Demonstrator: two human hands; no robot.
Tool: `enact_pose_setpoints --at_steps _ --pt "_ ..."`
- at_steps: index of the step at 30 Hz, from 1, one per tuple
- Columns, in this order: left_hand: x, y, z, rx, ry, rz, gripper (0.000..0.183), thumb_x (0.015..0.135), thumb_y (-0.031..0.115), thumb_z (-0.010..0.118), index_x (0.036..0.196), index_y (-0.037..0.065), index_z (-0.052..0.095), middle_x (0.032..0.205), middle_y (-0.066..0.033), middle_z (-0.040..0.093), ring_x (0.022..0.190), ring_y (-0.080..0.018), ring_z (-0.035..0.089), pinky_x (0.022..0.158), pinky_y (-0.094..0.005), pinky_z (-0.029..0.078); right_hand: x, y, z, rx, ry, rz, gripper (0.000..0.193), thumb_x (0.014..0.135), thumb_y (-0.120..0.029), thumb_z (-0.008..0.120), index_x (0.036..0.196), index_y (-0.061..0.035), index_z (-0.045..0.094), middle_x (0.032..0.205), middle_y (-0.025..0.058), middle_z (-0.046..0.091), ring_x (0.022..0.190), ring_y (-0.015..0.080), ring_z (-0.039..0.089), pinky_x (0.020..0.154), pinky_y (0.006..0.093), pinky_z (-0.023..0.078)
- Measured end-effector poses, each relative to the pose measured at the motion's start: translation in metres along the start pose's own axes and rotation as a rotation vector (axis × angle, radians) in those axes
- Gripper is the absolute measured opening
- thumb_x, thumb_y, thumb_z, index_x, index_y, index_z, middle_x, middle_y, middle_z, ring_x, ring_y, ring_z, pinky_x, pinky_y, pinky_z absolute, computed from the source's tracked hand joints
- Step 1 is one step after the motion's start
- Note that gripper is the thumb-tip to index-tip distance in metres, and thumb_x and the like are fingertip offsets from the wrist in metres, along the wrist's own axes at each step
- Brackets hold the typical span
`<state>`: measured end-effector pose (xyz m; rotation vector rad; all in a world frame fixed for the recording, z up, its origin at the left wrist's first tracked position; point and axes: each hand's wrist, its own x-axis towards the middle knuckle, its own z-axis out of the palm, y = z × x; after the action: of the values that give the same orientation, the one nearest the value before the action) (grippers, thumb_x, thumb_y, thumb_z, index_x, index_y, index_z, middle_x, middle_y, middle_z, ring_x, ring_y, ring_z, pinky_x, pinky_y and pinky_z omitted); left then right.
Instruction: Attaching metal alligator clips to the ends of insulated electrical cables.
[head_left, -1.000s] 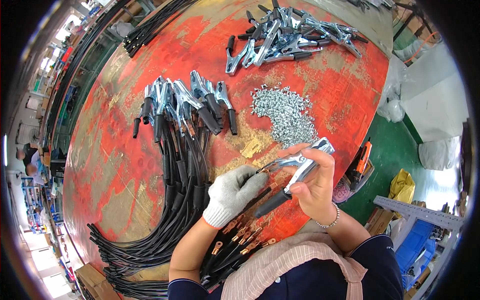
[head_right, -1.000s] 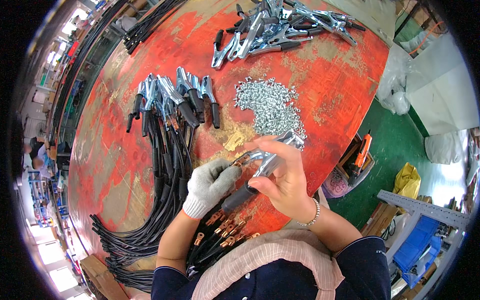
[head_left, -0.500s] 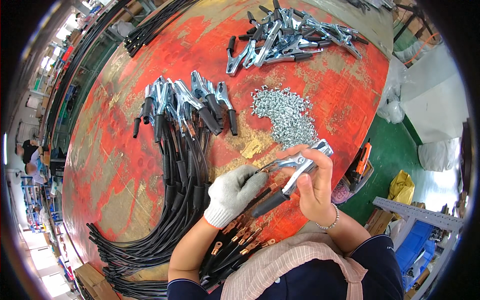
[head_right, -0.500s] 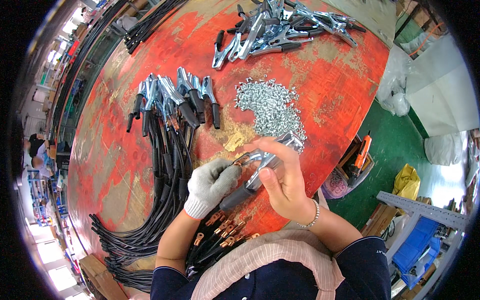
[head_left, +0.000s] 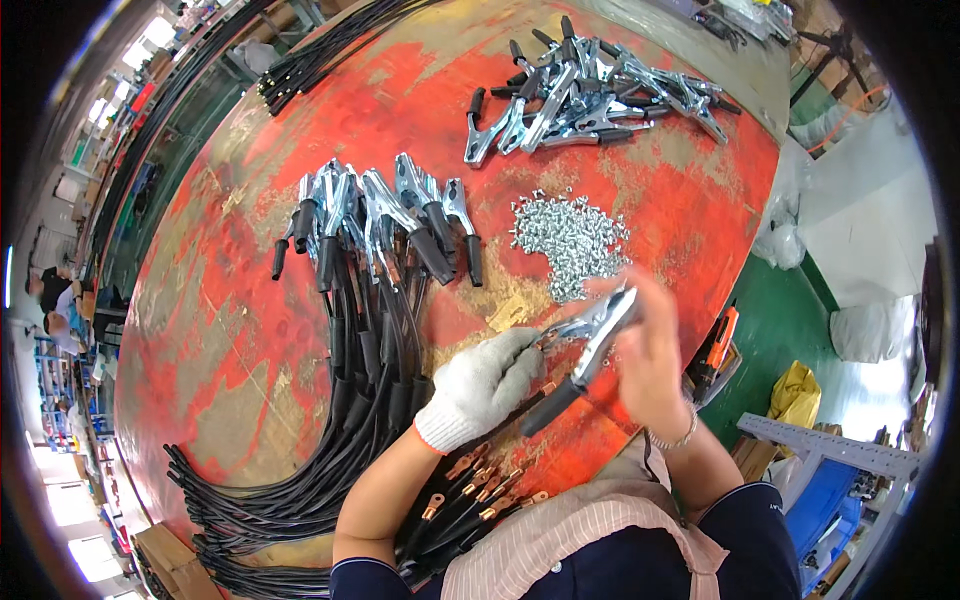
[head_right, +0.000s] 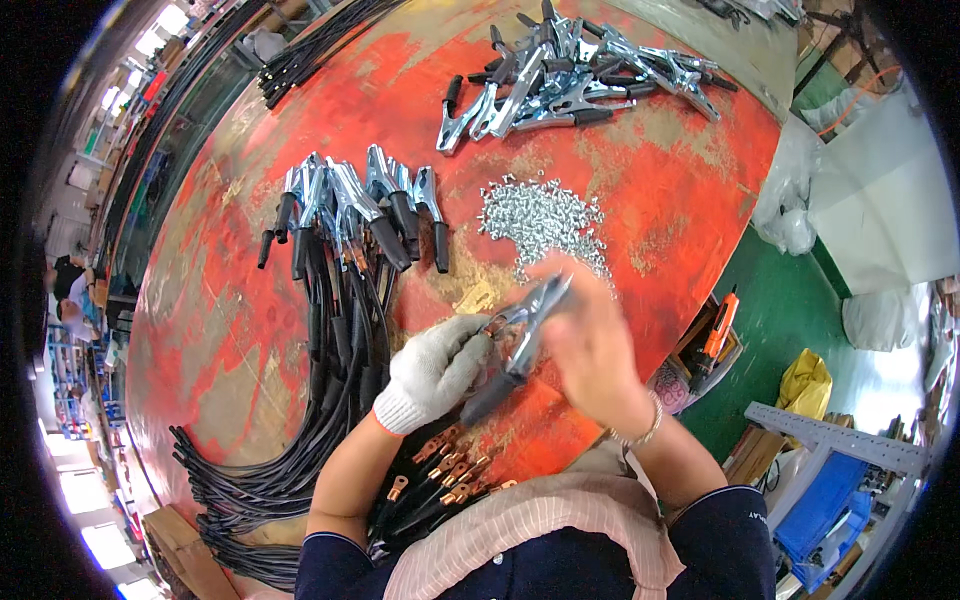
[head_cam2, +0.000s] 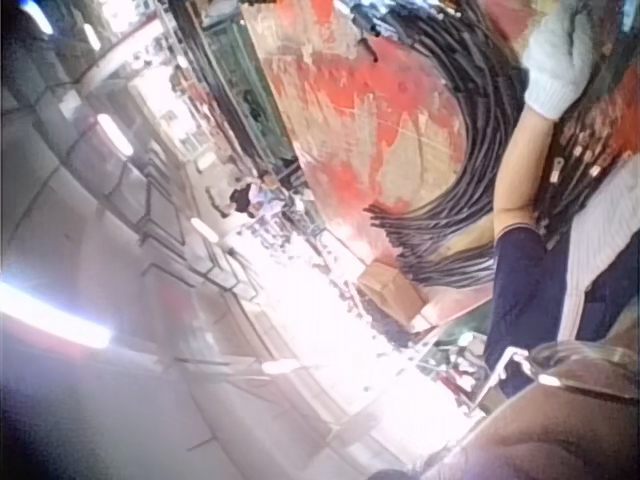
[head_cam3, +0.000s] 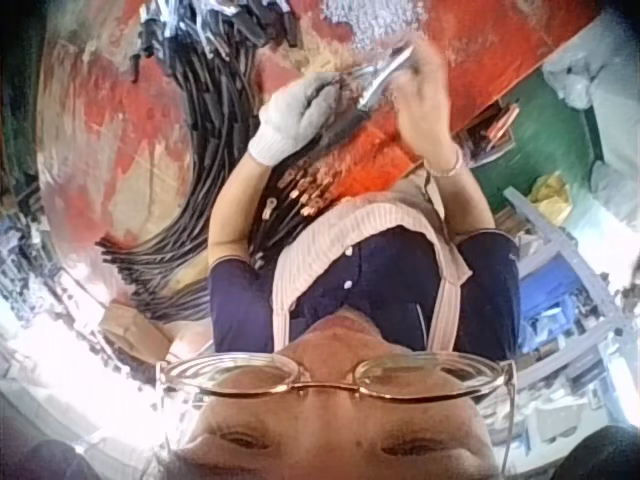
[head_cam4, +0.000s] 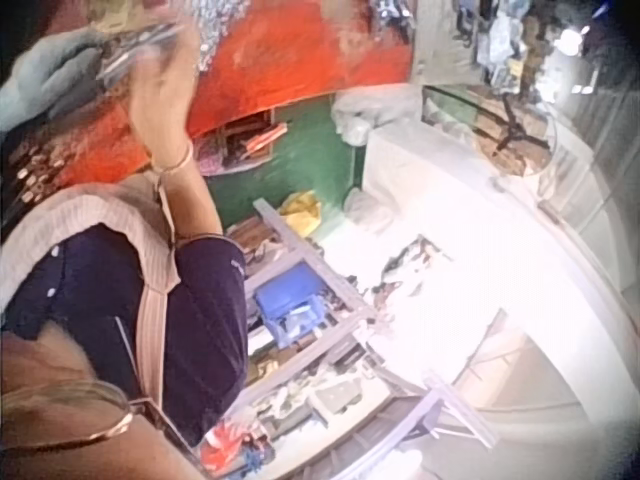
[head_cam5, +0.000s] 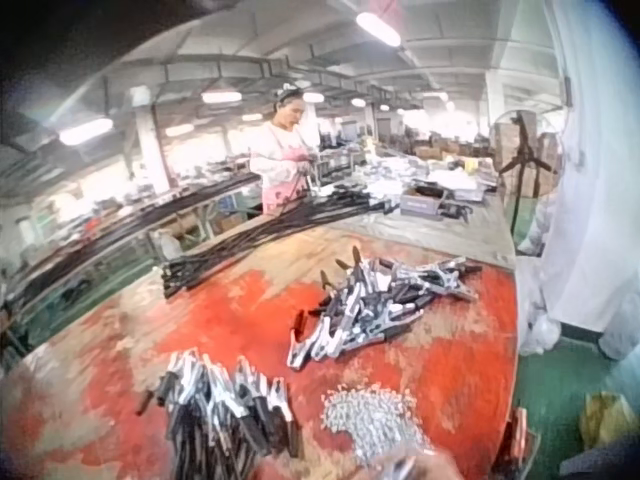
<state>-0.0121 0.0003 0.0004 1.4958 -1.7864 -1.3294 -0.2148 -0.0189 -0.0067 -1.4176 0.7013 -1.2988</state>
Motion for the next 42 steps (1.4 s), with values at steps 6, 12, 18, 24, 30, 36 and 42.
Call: enact_pose_setpoints --at_steps 6,12,18,24,30,36,42 --pt "0.002 -0.017 0.004 -0.388 0.095 -0.124 0.032 0.096 0.024 0.054 0.117 0.000 0.061 0.080 -0.0082 0.067 0.070 -0.0131 0.063 0.064 -0.0293 0.050 0.080 0.060 -0.044 -0.892 -0.127 -0.217 0.019 0.090 -0.018 0.060 0.108 -0.0123 0.064 0.104 0.0051 0.065 0.101 0.0238 0.060 0.093 0.0405 0.045" --pt "-0.005 -0.004 -0.007 -0.236 0.050 -0.036 0.031 0.097 0.025 0.052 0.116 0.002 0.060 0.080 -0.0102 0.066 0.071 -0.0179 0.065 0.067 -0.0320 0.051 0.112 0.090 -0.003 -1.296 -0.476 -0.466 0.011 0.081 -0.018 0.067 0.092 -0.0169 0.070 0.089 0.0005 0.065 0.090 0.0220 0.059 0.084 0.0363 0.044" --pt "-0.006 -0.014 -0.007 -0.204 0.042 -0.019 0.028 0.096 0.023 0.052 0.112 0.003 0.062 0.081 -0.0072 0.066 0.069 -0.0144 0.065 0.064 -0.0294 0.051 0.129 0.095 0.004 -1.492 -0.649 -0.443 0.013 0.080 -0.018 0.063 0.091 -0.0152 0.068 0.084 0.0016 0.062 0.088 0.0210 0.058 0.082 0.0359 0.042" --pt "-0.008 -0.017 -0.005 -0.182 0.104 0.074 0.026 0.096 0.023 0.051 0.106 0.003 0.063 0.078 -0.0086 0.066 0.069 -0.0174 0.066 0.065 -0.0314 0.052 0.132 0.053 0.017 -1.089 -0.489 -0.080 0.015 0.086 -0.019 0.063 0.094 -0.0065 0.067 0.084 0.0068 0.067 0.084 0.0225 0.063 0.078 0.0358 0.048" --pt "-0.014 -0.005 -0.007 -0.147 0.073 0.033 0.027 0.094 0.023 0.053 0.110 0.003 0.062 0.078 -0.0116 0.068 0.073 -0.0238 0.068 0.067 -0.0352 0.052 0.039 0.039 -0.001 -0.237 -0.078 0.462 0.014 0.088 -0.010 0.069 0.099 -0.0012 0.065 0.087 0.0011 0.066 0.077 0.0092 0.062 0.065 0.0262 0.051" --pt "-0.015 -0.009 -0.003 -0.131 0.042 0.046 0.029 0.094 0.023 0.055 0.114 0.003 0.062 0.080 -0.0118 0.068 0.075 -0.0245 0.069 0.068 -0.0353 0.052 -0.006 0.038 -0.010 0.436 -0.023 0.691 0.016 0.089 -0.010 0.069 0.099 -0.0015 0.061 0.096 0.0037 0.062 0.087 0.0127 0.062 0.075 0.0261 0.050" --pt "-0.015 -0.010 -0.004 -0.111 -0.005 0.107 0.030 0.094 0.024 0.055 0.115 0.004 0.061 0.081 -0.0129 0.068 0.075 -0.0225 0.069 0.069 -0.0327 0.053 -0.009 0.038 -0.012 0.529 -0.088 0.681 0.017 0.091 -0.015 0.065 0.095 0.0007 0.061 0.096 0.0065 0.059 0.086 0.0143 0.059 0.074 0.0278 0.047"
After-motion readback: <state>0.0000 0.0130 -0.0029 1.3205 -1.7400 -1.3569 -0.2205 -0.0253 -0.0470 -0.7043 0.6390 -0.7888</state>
